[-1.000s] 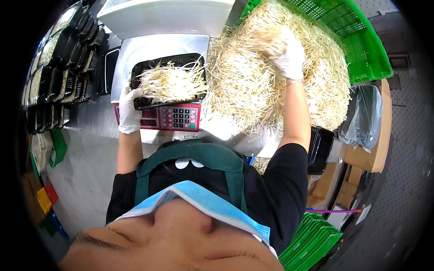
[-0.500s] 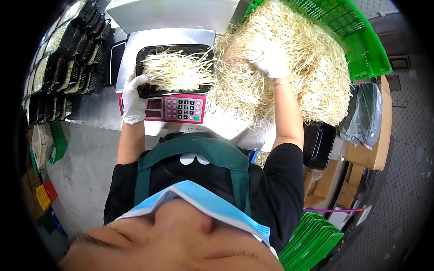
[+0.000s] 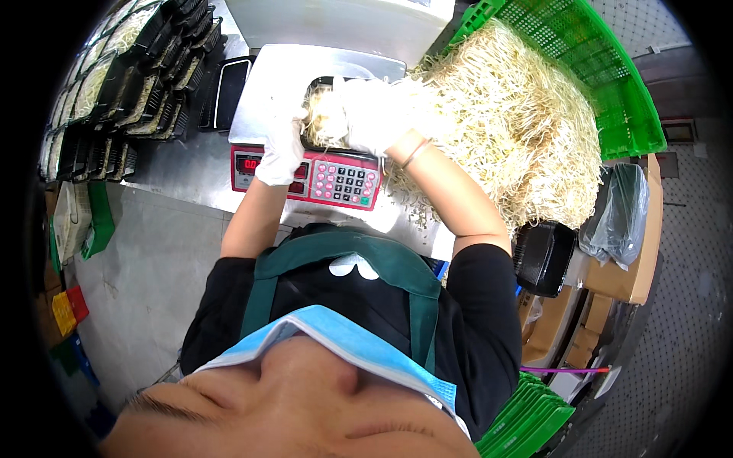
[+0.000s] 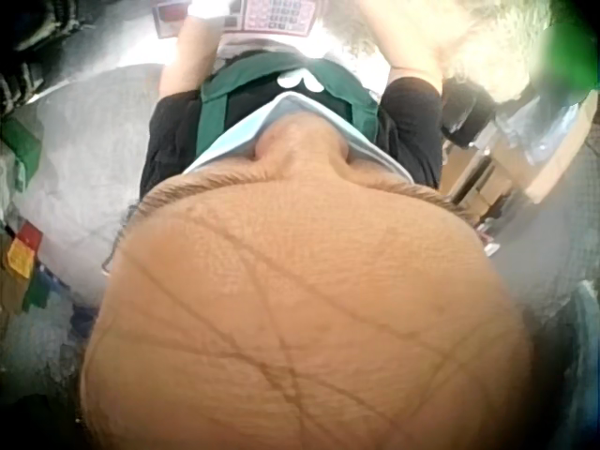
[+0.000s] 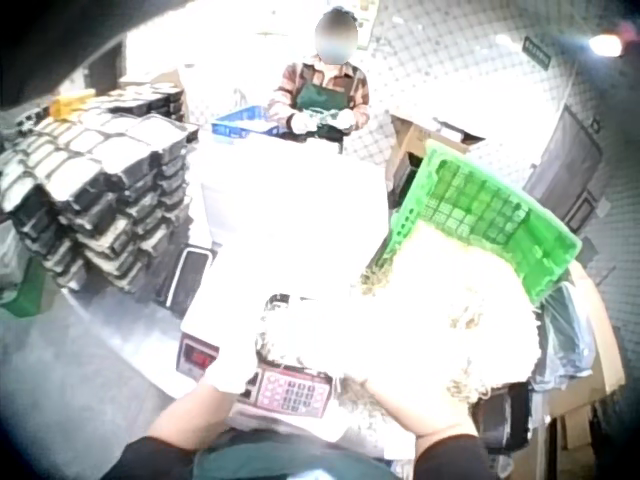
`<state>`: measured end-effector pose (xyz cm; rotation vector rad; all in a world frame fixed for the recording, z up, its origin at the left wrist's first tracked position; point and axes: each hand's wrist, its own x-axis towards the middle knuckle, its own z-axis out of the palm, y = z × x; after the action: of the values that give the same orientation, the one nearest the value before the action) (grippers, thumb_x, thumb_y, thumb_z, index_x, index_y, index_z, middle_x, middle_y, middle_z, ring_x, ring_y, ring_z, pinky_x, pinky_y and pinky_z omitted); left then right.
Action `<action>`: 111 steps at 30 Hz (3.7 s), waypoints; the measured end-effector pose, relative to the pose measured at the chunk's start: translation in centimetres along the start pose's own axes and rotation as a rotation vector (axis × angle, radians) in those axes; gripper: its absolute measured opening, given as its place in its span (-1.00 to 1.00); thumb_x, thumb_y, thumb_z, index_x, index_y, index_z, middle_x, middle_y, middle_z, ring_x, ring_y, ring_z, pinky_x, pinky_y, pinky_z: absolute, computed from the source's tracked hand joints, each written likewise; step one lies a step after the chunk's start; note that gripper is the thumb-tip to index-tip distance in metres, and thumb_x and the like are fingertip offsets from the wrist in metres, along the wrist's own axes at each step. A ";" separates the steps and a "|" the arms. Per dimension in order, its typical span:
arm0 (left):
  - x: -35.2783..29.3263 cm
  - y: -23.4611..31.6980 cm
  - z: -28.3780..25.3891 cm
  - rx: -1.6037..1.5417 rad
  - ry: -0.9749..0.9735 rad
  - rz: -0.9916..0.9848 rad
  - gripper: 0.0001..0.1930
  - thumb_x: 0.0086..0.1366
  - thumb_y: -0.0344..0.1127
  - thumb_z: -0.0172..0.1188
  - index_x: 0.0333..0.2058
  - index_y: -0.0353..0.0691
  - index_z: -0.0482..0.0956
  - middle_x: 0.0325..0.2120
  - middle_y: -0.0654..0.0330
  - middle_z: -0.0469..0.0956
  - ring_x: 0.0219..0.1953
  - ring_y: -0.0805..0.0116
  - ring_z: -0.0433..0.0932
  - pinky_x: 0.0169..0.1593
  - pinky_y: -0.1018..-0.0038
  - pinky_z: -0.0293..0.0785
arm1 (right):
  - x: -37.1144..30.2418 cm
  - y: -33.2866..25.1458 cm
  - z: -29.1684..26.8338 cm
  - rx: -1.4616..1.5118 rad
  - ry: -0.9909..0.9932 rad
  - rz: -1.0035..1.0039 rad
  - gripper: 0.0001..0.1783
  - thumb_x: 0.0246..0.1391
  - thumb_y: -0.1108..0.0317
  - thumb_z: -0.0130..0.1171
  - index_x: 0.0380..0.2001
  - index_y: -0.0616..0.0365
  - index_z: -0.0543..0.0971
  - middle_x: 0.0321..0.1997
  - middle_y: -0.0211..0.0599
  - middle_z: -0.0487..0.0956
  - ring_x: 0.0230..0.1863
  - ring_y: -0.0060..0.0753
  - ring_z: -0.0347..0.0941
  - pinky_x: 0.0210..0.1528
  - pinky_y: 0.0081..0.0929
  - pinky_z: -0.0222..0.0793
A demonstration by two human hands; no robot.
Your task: The person portions bean sprouts from a green basket into black plastic trays using a digital scale. They repeatedly scoop sprouts, place them in trays, weigh them, and stack the filled trays to the side.
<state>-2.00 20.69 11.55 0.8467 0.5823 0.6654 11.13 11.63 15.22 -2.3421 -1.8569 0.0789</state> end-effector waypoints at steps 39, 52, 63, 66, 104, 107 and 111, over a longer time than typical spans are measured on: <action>2.9 4.9 3.6 1.496 -0.908 0.871 -0.04 -0.06 0.07 0.35 0.23 -0.34 0.16 0.07 -0.13 0.37 0.08 -0.01 0.37 0.12 0.33 0.32 | -11.1 8.3 -12.5 0.075 0.147 0.159 -0.30 -0.20 0.37 0.24 0.13 0.05 0.34 0.00 -0.08 0.49 0.01 -0.08 0.46 0.05 -0.36 0.39; 2.4 0.7 4.4 1.384 -0.776 0.928 0.01 0.01 0.20 0.26 0.28 -0.32 0.06 0.19 -0.11 0.22 0.14 -0.03 0.31 0.22 0.25 0.19 | -4.4 4.9 -5.2 -0.146 -0.285 0.084 -0.24 -0.25 0.36 0.24 0.11 0.29 0.25 -0.12 0.05 0.44 -0.09 -0.03 0.41 -0.03 -0.25 0.38; 1.9 0.8 4.8 1.495 -0.786 0.624 0.09 0.03 0.18 0.26 0.30 -0.40 -0.10 -0.21 -0.08 0.47 -0.20 0.04 0.48 -0.04 0.28 0.39 | -5.8 5.8 -4.5 -0.157 -0.140 0.058 -0.56 0.12 0.44 -0.15 0.09 0.33 0.27 -0.29 0.11 0.53 -0.26 -0.04 0.53 -0.28 -0.24 0.48; 2.0 0.4 5.1 1.585 -0.803 0.685 0.08 0.04 0.18 0.25 0.30 -0.41 -0.12 -0.26 -0.06 0.46 -0.23 0.06 0.47 -0.07 0.30 0.40 | -8.5 7.7 -3.3 -0.195 0.056 -0.056 -0.63 0.11 0.43 -0.10 0.02 0.17 0.39 -0.21 -0.04 0.57 -0.21 -0.11 0.55 -0.26 -0.31 0.50; 1.3 0.8 2.7 1.549 -0.728 0.756 -0.14 0.10 0.16 0.18 0.26 -0.23 0.15 0.10 -0.02 0.36 0.06 0.12 0.38 0.13 0.27 0.21 | -6.1 5.0 -1.8 -0.139 0.039 0.042 -0.34 -0.04 0.44 0.05 0.19 0.30 0.23 -0.23 0.01 0.45 -0.22 -0.06 0.47 -0.16 -0.28 0.42; 1.0 0.8 2.9 1.542 -0.657 0.776 -0.08 0.08 0.19 0.19 0.29 -0.22 0.08 0.10 -0.09 0.34 0.05 0.04 0.37 0.14 0.23 0.20 | -6.0 4.1 -3.0 -0.175 -0.061 0.101 -0.46 0.12 0.44 -0.09 0.20 0.27 0.21 -0.25 0.07 0.47 -0.21 -0.05 0.49 -0.19 -0.28 0.45; 0.8 1.1 3.1 1.600 -0.689 0.723 -0.04 0.05 0.20 0.18 0.30 -0.21 0.03 0.08 -0.11 0.33 0.05 -0.04 0.36 0.14 0.14 0.17 | -7.3 4.7 -4.5 -0.164 -0.161 0.174 -0.56 0.17 0.40 -0.13 0.13 0.24 0.32 -0.20 0.06 0.51 -0.15 -0.05 0.49 -0.12 -0.29 0.45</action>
<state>0.32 20.35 13.97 2.7306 0.0269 0.3708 14.56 3.08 18.54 -2.6795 -1.7855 0.1441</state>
